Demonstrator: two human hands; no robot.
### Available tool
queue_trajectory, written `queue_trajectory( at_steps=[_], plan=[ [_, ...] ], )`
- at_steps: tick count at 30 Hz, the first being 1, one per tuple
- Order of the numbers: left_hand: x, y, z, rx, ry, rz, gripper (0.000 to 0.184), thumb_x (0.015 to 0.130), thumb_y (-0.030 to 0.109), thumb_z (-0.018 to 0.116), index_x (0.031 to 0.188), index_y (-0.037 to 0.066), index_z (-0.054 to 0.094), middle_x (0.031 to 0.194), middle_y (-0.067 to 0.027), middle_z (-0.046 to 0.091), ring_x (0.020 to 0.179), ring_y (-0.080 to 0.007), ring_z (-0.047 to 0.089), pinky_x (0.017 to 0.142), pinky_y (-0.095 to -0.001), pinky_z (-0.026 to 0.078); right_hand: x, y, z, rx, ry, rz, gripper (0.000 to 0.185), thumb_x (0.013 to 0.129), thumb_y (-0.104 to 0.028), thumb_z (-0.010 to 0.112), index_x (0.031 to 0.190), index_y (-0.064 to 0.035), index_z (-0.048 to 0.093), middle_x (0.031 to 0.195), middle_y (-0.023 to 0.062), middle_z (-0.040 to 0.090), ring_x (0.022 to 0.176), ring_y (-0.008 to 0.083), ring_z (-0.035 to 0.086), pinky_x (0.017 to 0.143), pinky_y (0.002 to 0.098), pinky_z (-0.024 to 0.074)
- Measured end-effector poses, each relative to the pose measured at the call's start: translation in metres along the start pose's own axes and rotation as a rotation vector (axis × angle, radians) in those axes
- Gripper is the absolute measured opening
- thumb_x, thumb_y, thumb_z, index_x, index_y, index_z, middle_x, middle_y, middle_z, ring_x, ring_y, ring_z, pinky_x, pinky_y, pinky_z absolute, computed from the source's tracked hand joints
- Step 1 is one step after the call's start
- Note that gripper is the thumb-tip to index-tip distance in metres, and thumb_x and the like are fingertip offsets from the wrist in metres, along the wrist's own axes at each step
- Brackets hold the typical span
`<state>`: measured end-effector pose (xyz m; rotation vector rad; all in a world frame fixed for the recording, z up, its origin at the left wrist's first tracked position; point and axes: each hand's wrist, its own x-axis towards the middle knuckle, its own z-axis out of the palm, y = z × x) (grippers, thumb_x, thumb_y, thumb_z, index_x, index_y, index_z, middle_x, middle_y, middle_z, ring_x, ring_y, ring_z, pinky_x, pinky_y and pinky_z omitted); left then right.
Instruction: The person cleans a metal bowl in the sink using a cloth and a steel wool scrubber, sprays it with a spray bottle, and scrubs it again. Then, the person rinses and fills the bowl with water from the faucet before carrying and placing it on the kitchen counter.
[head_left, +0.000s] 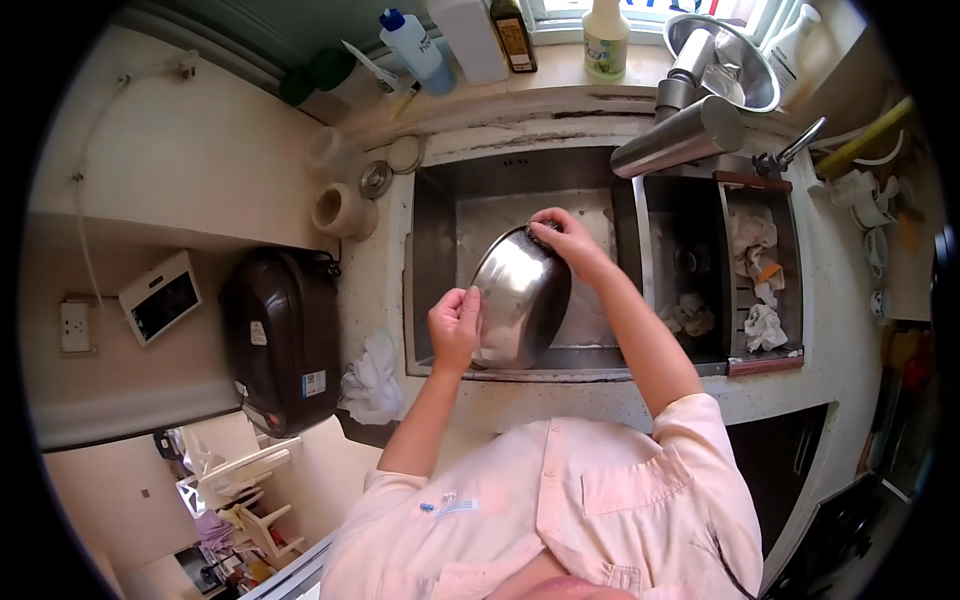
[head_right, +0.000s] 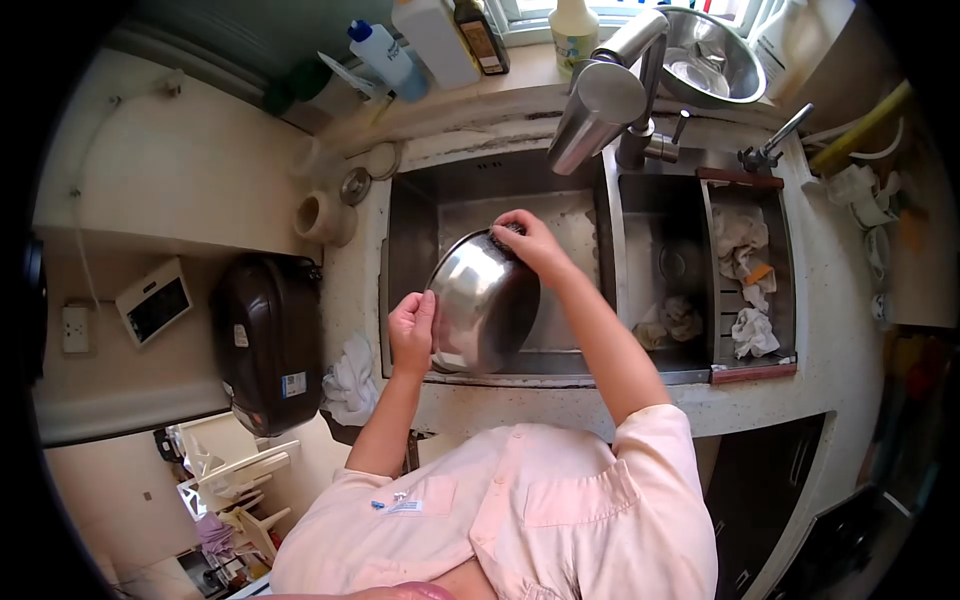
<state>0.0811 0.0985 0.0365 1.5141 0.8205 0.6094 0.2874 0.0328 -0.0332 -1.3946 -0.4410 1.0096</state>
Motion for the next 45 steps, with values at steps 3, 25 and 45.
queue_trajectory(
  at_steps=[3,25,45],
  plan=[
    [0.003,0.001,-0.008,-0.216,-0.016,-0.037,0.030,0.090,0.023,0.052,0.064,0.008,0.048,0.055,0.0049,0.049,0.044,-0.0002,0.040,0.038,-0.0164,0.029,-0.016,-0.024,-0.017,0.168,0.015,0.139,0.032,0.079,-0.026,0.063,0.105,-0.0085,0.053,0.094,0.0001,0.055,0.088,0.0095,0.050,0.072,0.0249,0.0415],
    [0.021,0.060,-0.002,-0.058,-0.435,-0.191,0.028,0.090,0.021,0.039,0.098,0.001,0.056,0.083,0.0019,0.055,0.074,-0.0046,0.048,0.068,-0.0197,0.040,-0.018,-0.049,-0.031,0.035,0.264,-0.257,0.024,0.078,-0.020,0.066,0.091,-0.0051,0.052,0.072,-0.0014,0.050,0.064,0.0056,0.044,0.056,0.0214,0.0390],
    [0.009,-0.009,0.027,0.028,-0.098,-0.092,0.031,0.090,0.027,0.050,0.071,0.002,0.055,0.059,0.0055,0.045,0.057,-0.0030,0.036,0.049,-0.0206,0.031,-0.045,-0.043,0.023,-0.654,0.242,-0.523,0.020,0.081,-0.015,0.053,0.095,-0.0007,0.055,0.098,0.0168,0.053,0.095,0.0319,0.049,0.084,0.0380,0.0390]
  ],
)
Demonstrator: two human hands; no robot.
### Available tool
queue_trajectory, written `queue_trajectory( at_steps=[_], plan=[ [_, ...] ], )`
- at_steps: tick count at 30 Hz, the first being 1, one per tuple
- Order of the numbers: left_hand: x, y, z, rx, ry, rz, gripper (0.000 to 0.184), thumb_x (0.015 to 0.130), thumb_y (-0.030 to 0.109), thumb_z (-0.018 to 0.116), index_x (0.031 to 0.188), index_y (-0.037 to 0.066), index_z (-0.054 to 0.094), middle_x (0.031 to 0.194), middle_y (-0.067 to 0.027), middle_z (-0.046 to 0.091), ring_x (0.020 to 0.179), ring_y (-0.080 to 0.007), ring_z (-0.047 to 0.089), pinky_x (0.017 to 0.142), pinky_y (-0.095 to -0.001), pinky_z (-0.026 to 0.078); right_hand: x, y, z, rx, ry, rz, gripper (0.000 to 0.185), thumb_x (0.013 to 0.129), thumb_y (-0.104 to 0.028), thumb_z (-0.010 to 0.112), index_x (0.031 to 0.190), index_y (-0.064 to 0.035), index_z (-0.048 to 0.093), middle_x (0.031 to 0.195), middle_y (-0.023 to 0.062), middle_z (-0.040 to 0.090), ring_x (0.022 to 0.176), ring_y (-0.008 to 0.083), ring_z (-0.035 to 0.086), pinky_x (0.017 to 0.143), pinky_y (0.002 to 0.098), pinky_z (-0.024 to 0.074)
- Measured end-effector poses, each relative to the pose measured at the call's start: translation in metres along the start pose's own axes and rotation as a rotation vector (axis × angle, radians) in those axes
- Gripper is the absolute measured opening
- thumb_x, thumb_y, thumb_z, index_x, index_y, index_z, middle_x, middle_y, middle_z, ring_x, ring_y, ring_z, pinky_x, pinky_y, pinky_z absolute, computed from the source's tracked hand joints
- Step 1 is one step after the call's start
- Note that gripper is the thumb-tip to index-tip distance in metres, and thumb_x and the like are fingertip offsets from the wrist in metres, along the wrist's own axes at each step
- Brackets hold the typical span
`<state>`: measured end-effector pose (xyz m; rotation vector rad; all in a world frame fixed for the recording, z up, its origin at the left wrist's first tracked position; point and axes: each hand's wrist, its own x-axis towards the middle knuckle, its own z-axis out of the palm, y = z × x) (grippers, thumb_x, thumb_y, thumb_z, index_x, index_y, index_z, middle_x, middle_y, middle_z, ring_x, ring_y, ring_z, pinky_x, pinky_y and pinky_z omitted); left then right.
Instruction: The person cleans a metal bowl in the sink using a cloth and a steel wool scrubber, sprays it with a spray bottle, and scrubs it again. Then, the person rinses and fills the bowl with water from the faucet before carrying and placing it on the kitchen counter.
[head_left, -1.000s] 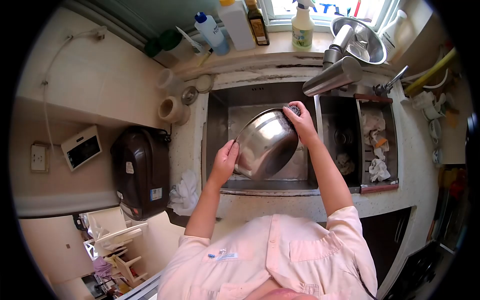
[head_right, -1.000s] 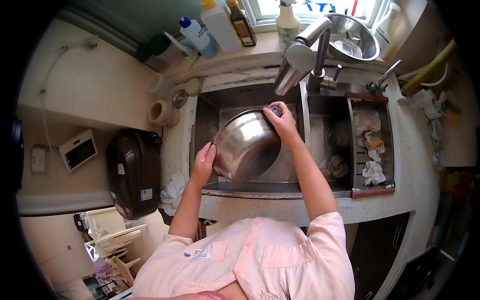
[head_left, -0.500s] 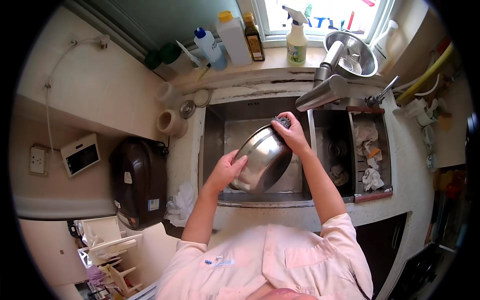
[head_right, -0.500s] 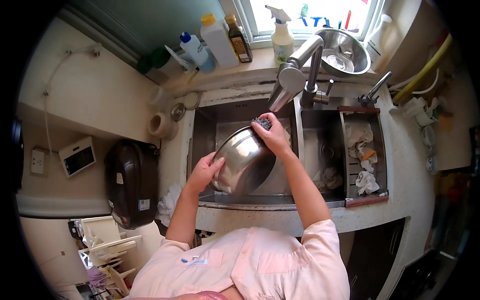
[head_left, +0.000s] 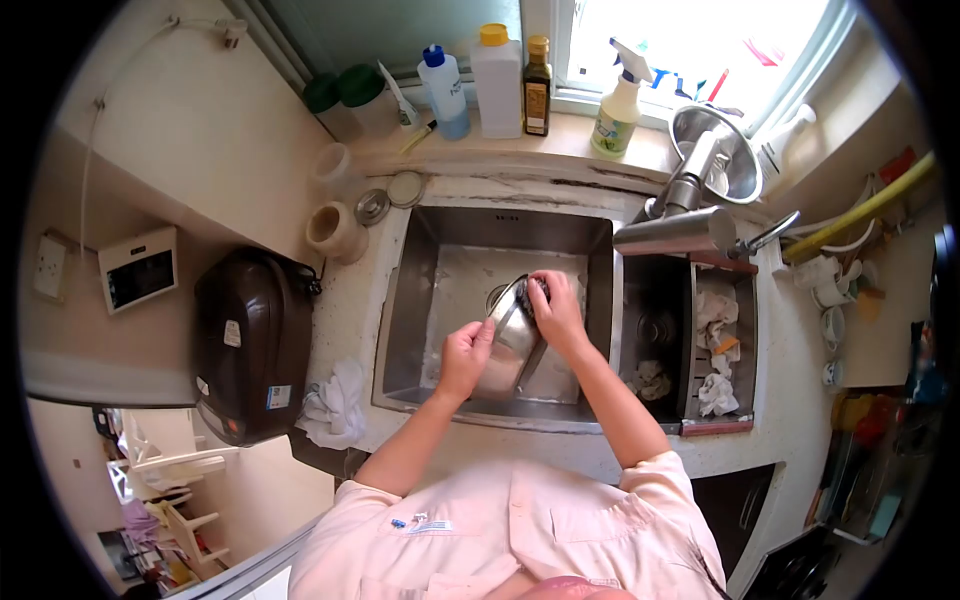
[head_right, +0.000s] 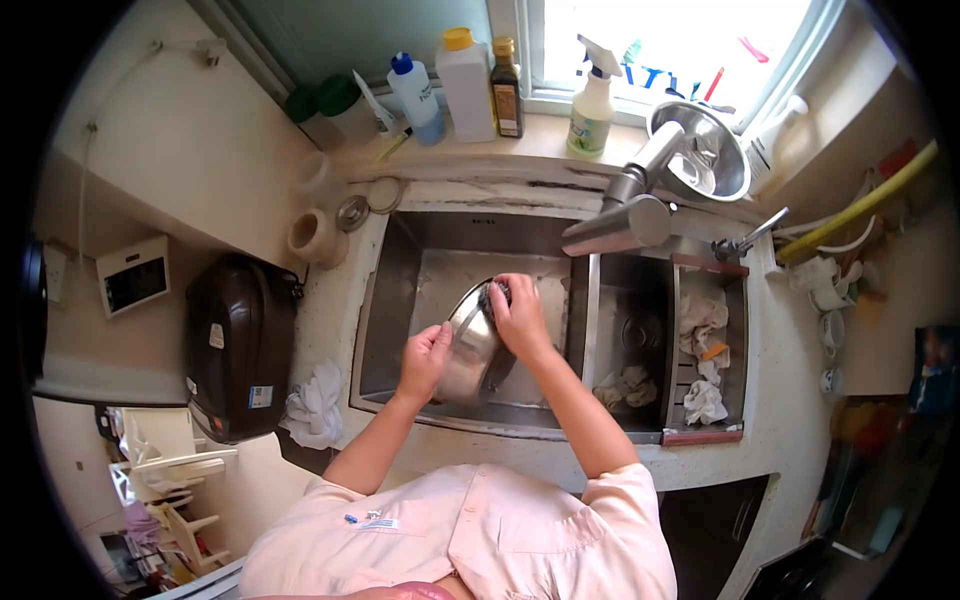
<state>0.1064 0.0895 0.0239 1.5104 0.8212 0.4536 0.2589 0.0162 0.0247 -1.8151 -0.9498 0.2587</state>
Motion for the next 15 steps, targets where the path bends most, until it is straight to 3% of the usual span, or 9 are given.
queue_trajectory(
  at_steps=[1,4,5,8,11,12,14,15],
  plan=[
    [0.004,-0.004,-0.001,-0.012,-0.018,-0.021,0.031,0.090,0.027,0.051,0.073,0.002,0.055,0.061,0.0050,0.047,0.058,-0.0030,0.038,0.050,-0.0203,0.032,-0.001,-0.004,0.001,-0.020,0.022,0.032,0.019,0.082,-0.014,0.051,0.095,0.0000,0.056,0.098,0.0168,0.053,0.096,0.0317,0.049,0.085,0.0375,0.0385],
    [0.017,-0.008,0.009,-0.441,-0.043,-0.076,0.032,0.087,0.031,0.055,0.081,0.000,0.057,0.067,0.0027,0.053,0.062,-0.0031,0.043,0.053,-0.0207,0.038,-0.019,-0.023,0.011,0.067,-0.143,-0.161,0.024,0.088,-0.015,0.043,0.103,-0.0013,0.055,0.107,0.0158,0.051,0.101,0.0319,0.047,0.091,0.0361,0.0352],
    [0.017,-0.010,0.009,-0.359,-0.057,-0.063,0.031,0.088,0.030,0.055,0.086,0.000,0.057,0.072,0.0022,0.054,0.066,-0.0036,0.045,0.056,-0.0202,0.039,-0.022,-0.025,0.013,0.063,-0.211,-0.213,0.026,0.089,-0.016,0.042,0.107,-0.0020,0.055,0.110,0.0159,0.050,0.103,0.0317,0.047,0.092,0.0357,0.0343],
    [0.022,-0.017,0.006,-0.122,-0.084,-0.053,0.032,0.086,0.028,0.058,0.097,-0.002,0.057,0.083,-0.0004,0.059,0.074,-0.0053,0.052,0.064,-0.0198,0.043,-0.021,-0.011,0.020,0.147,-0.208,-0.112,0.033,0.090,-0.022,0.040,0.116,-0.0030,0.049,0.117,0.0149,0.048,0.112,0.0289,0.042,0.096,0.0356,0.0312],
    [0.025,-0.028,0.006,-0.267,-0.086,-0.076,0.028,0.085,0.023,0.059,0.096,-0.003,0.057,0.084,-0.0018,0.060,0.074,-0.0062,0.054,0.065,-0.0209,0.045,-0.008,0.009,0.016,0.415,-0.285,0.067,0.037,0.090,-0.021,0.043,0.123,-0.0038,0.042,0.125,0.0134,0.044,0.117,0.0255,0.040,0.098,0.0347,0.0296],
    [0.025,-0.029,0.004,-0.335,-0.094,-0.103,0.027,0.085,0.021,0.058,0.096,-0.003,0.057,0.083,-0.0021,0.060,0.073,-0.0066,0.054,0.065,-0.0214,0.045,0.008,-0.003,-0.001,0.351,-0.292,0.088,0.042,0.088,-0.017,0.049,0.127,-0.0046,0.038,0.128,0.0125,0.042,0.118,0.0243,0.039,0.098,0.0348,0.0304],
    [0.025,-0.025,-0.006,-0.471,-0.113,-0.151,0.023,0.084,0.017,0.058,0.095,-0.003,0.056,0.083,-0.0028,0.060,0.073,-0.0073,0.055,0.066,-0.0223,0.046,0.048,0.039,-0.017,0.128,-0.054,-0.006,0.049,0.084,-0.011,0.056,0.128,-0.0035,0.036,0.126,0.0134,0.043,0.116,0.0224,0.042,0.094,0.0320,0.0349],
    [0.025,-0.023,-0.011,-0.498,-0.098,-0.175,0.022,0.083,0.016,0.058,0.094,-0.003,0.057,0.083,-0.0028,0.060,0.072,-0.0072,0.055,0.065,-0.0223,0.046,0.076,0.049,-0.032,0.160,0.071,0.120,0.053,0.082,-0.014,0.059,0.127,-0.0014,0.036,0.125,0.0154,0.043,0.114,0.0245,0.043,0.094,0.0340,0.0353]
  ],
)
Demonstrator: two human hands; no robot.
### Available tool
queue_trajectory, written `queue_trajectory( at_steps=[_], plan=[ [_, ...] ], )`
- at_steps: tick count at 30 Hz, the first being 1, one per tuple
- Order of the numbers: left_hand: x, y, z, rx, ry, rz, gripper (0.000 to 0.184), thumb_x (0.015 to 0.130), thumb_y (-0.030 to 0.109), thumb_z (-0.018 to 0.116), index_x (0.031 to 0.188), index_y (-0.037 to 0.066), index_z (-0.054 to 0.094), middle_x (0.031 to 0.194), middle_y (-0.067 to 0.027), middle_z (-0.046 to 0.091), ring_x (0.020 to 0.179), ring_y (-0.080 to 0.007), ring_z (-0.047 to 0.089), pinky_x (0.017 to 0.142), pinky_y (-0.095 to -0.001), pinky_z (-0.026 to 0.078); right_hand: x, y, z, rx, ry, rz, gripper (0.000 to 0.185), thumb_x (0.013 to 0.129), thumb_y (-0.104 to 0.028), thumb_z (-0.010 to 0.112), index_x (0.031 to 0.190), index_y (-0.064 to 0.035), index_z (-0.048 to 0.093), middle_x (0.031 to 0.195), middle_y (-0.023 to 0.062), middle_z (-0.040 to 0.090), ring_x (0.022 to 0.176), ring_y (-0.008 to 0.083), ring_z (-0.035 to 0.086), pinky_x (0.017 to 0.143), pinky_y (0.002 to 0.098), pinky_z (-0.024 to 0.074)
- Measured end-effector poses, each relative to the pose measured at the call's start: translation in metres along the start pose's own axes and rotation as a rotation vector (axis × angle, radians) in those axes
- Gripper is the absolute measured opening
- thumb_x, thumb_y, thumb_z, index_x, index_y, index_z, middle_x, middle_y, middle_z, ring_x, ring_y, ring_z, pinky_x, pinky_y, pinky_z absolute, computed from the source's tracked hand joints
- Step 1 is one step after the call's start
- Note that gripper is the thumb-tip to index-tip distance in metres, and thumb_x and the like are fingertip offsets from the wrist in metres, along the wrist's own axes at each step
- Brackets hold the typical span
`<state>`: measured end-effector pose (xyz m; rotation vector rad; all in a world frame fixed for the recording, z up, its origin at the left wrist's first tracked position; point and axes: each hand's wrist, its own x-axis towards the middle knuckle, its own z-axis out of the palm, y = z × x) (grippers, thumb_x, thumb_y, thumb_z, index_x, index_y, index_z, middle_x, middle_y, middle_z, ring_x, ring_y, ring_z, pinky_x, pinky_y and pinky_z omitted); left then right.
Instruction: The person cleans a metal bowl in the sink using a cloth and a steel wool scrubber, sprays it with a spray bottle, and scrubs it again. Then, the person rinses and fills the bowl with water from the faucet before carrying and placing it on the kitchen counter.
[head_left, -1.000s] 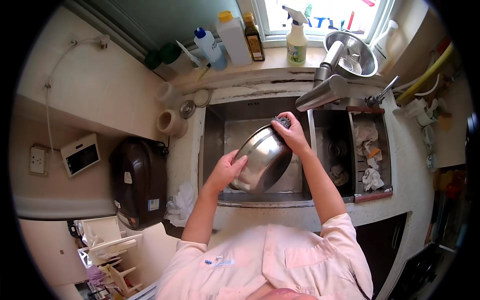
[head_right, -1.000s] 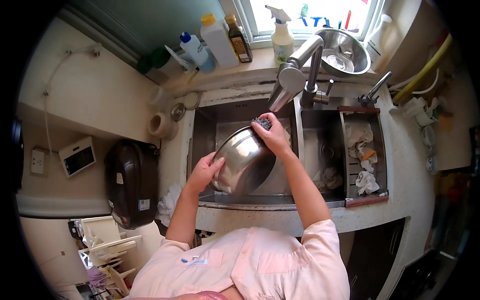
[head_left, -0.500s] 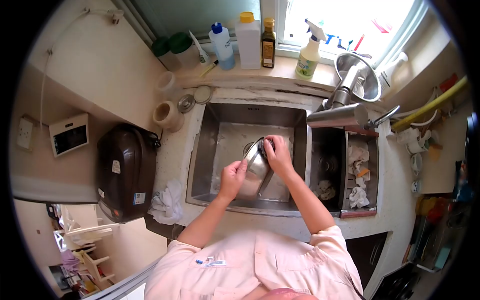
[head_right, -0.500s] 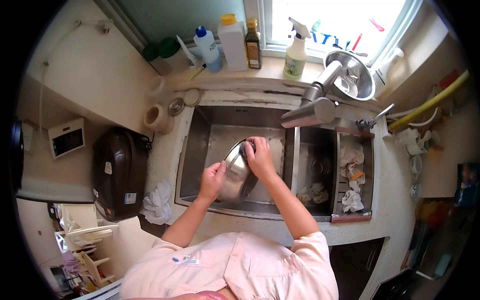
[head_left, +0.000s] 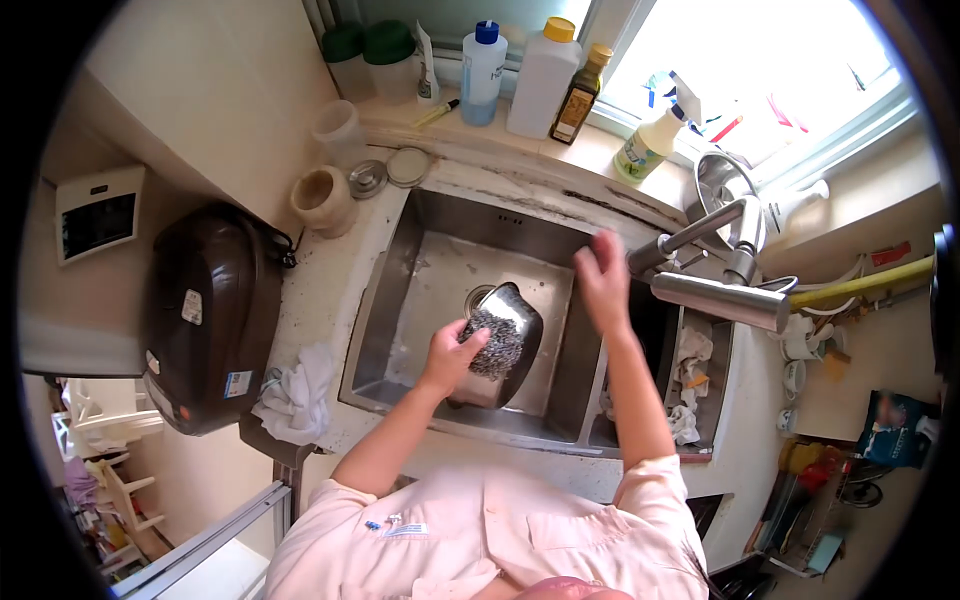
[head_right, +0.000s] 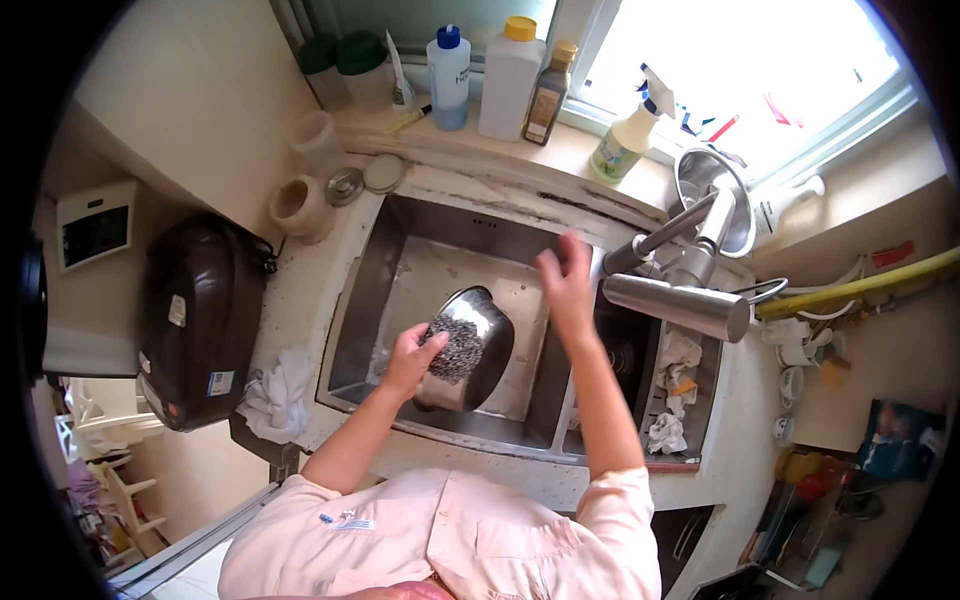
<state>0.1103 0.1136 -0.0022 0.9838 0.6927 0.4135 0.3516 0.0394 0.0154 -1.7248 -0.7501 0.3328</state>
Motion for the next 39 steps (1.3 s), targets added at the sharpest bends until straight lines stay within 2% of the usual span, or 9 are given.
queue_trajectory(
  at_steps=[4,10,12,14,22,28,30,34,39],
  plan=[
    [-0.001,0.000,-0.026,-0.033,0.067,-0.046,0.023,0.080,0.015,0.057,0.096,-0.003,0.057,0.083,-0.0037,0.059,0.072,-0.0074,0.054,0.066,-0.0232,0.046,0.124,0.024,-0.050,-0.279,0.530,-0.296,0.078,0.072,-0.028,0.071,0.127,0.0072,0.028,0.126,0.0259,0.036,0.120,0.0340,0.035,0.100,0.0381,0.0271],
    [-0.015,0.012,-0.050,0.015,0.151,-0.055,0.025,0.079,0.015,0.058,0.097,-0.003,0.057,0.086,-0.0040,0.059,0.074,-0.0081,0.054,0.068,-0.0241,0.046,0.211,-0.030,-0.056,0.151,0.627,-0.296,0.099,0.070,-0.028,0.074,0.135,0.0011,0.005,0.131,0.0250,0.026,0.125,0.0310,0.026,0.103,0.0383,0.0227],
    [-0.020,0.010,-0.059,0.045,0.186,-0.056,0.026,0.078,0.014,0.058,0.097,-0.003,0.057,0.085,-0.0041,0.059,0.074,-0.0083,0.054,0.069,-0.0245,0.046,0.219,-0.042,-0.056,0.411,0.527,-0.219,0.099,0.071,-0.025,0.073,0.136,-0.0017,0.002,0.132,0.0239,0.027,0.123,0.0292,0.030,0.101,0.0365,0.0268],
    [-0.024,0.013,-0.064,0.054,0.213,-0.046,0.026,0.078,0.014,0.058,0.097,-0.003,0.057,0.085,-0.0042,0.059,0.074,-0.0082,0.054,0.069,-0.0246,0.046,0.237,-0.027,-0.069,0.267,0.337,-0.084,0.096,0.071,-0.024,0.073,0.136,-0.0032,0.005,0.112,0.0146,0.050,0.102,0.0191,0.050,0.087,0.0288,0.0394],
    [-0.019,0.028,-0.070,-0.041,0.252,0.054,0.025,0.079,0.015,0.054,0.096,-0.003,0.057,0.087,-0.0063,0.061,0.076,-0.0104,0.057,0.071,-0.0254,0.047,0.188,-0.069,-0.053,-0.036,0.109,-0.238,0.033,0.074,-0.013,0.067,0.106,-0.0083,0.060,0.079,-0.0022,0.053,0.072,0.0083,0.049,0.068,0.0235,0.0420],
    [-0.015,0.036,-0.076,0.007,0.212,0.139,0.022,0.078,0.014,0.054,0.094,-0.001,0.058,0.084,-0.0039,0.060,0.074,-0.0089,0.055,0.069,-0.0235,0.046,0.041,-0.090,-0.011,0.020,-0.330,-0.236,0.024,0.074,-0.006,0.064,0.097,-0.0049,0.059,0.084,0.0024,0.060,0.072,0.0081,0.054,0.068,0.0237,0.0443],
    [-0.016,0.038,-0.073,0.004,0.132,0.151,0.021,0.077,0.012,0.054,0.092,-0.002,0.057,0.082,-0.0029,0.059,0.073,-0.0079,0.054,0.068,-0.0231,0.045,-0.011,-0.081,-0.011,0.026,-0.570,0.022,0.028,0.072,0.001,0.061,0.099,-0.0051,0.058,0.088,0.0018,0.060,0.077,0.0087,0.055,0.069,0.0246,0.0458],
    [-0.013,0.032,-0.075,0.136,-0.051,0.210,0.023,0.073,0.009,0.051,0.093,-0.002,0.055,0.083,-0.0039,0.059,0.075,-0.0089,0.055,0.069,-0.0231,0.045,-0.094,-0.093,-0.014,0.318,-0.614,0.341,0.033,0.071,0.004,0.060,0.102,-0.0020,0.056,0.092,0.0034,0.059,0.084,0.0098,0.054,0.072,0.0248,0.0455],
    [-0.013,0.022,-0.044,0.397,-0.112,0.297,0.023,0.068,0.007,0.052,0.087,-0.007,0.055,0.076,-0.0028,0.057,0.070,-0.0077,0.051,0.064,-0.0228,0.043,-0.147,-0.093,-0.029,0.125,-0.513,0.380,0.024,0.072,-0.002,0.060,0.095,-0.0033,0.055,0.082,0.0043,0.058,0.078,0.0147,0.055,0.071,0.0273,0.0442]
  ],
)
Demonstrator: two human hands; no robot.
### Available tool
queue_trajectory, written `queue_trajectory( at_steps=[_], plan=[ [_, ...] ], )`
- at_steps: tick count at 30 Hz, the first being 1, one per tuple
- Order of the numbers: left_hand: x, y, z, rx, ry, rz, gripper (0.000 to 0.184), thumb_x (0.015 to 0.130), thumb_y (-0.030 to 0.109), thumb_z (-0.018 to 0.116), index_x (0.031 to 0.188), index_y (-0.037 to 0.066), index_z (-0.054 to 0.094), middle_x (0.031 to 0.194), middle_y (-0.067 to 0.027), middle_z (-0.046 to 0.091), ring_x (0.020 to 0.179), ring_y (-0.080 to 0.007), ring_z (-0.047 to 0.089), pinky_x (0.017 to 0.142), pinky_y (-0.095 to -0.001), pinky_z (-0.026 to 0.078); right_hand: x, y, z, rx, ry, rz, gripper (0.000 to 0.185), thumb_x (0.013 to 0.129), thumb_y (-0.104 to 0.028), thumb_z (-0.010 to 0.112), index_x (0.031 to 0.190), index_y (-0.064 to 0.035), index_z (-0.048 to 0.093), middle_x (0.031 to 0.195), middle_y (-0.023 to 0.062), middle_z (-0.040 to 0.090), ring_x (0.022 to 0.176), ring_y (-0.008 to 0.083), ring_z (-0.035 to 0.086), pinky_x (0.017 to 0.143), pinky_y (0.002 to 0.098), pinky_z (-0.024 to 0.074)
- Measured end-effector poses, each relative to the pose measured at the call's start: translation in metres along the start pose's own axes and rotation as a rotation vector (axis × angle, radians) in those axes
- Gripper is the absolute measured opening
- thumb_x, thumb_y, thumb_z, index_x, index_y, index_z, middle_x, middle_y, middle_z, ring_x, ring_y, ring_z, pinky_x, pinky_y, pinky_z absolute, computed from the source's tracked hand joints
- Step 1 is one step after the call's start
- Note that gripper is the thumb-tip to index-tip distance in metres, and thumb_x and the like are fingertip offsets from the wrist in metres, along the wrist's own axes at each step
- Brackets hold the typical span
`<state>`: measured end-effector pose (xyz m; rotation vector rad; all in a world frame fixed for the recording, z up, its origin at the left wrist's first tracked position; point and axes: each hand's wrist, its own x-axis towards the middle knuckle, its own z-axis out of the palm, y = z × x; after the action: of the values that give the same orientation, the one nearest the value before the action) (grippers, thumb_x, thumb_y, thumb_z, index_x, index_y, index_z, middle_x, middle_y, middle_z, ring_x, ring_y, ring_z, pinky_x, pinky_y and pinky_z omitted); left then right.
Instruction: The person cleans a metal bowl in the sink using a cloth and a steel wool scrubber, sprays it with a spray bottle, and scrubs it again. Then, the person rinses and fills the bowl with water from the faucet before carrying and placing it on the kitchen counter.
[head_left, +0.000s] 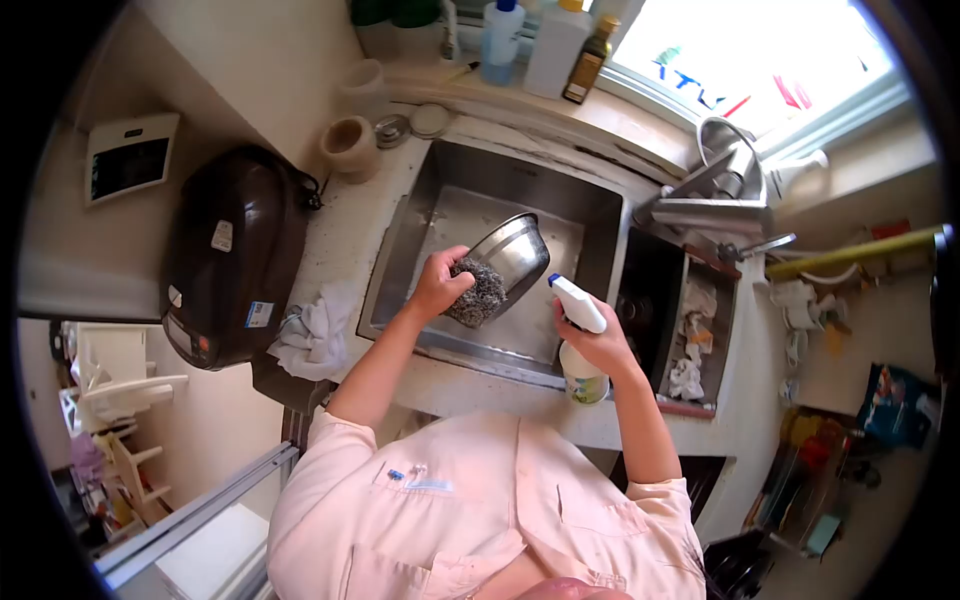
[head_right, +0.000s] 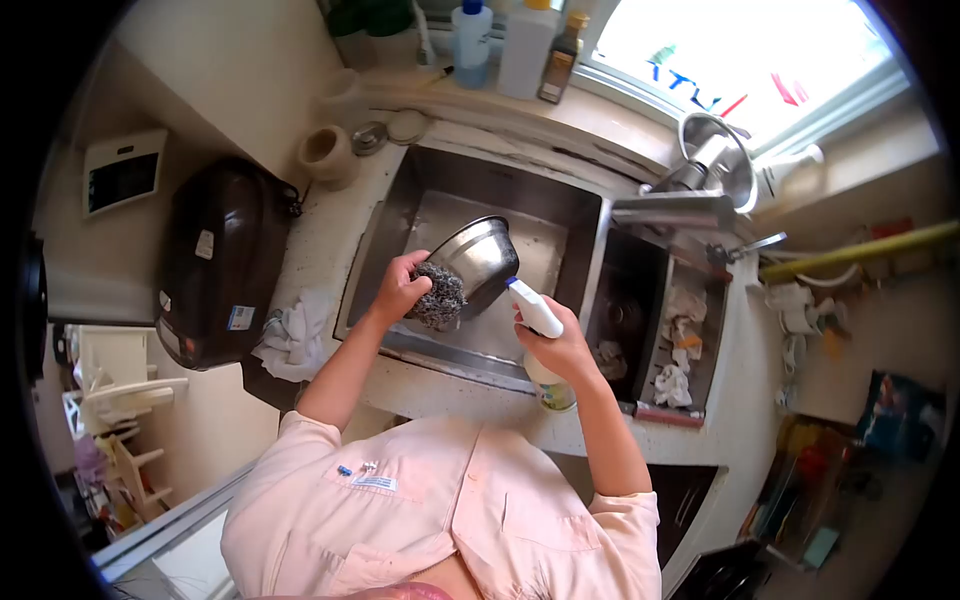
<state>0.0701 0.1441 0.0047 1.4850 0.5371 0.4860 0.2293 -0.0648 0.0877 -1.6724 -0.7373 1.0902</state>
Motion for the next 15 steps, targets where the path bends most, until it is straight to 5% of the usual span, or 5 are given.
queue_trajectory(
  at_steps=[4,15],
  plan=[
    [-0.002,0.027,0.026,0.142,-0.088,0.107,0.020,0.064,0.008,0.054,0.078,-0.006,0.055,0.065,-0.0044,0.054,0.063,-0.0090,0.048,0.059,-0.0247,0.042,-0.018,0.007,-0.002,-0.395,0.220,-0.056,0.021,0.070,-0.015,0.063,0.084,-0.0047,0.052,0.077,0.0129,0.056,0.072,0.0300,0.053,0.066,0.0346,0.0427],
    [-0.010,0.031,0.040,0.227,-0.153,0.219,0.016,0.062,0.008,0.051,0.073,-0.002,0.054,0.060,-0.0031,0.050,0.060,-0.0080,0.044,0.055,-0.0253,0.040,-0.043,0.003,0.005,-0.335,0.233,-0.007,0.023,0.072,-0.019,0.066,0.082,-0.0026,0.054,0.071,0.0104,0.057,0.066,0.0204,0.053,0.064,0.0320,0.0433]
  ],
)
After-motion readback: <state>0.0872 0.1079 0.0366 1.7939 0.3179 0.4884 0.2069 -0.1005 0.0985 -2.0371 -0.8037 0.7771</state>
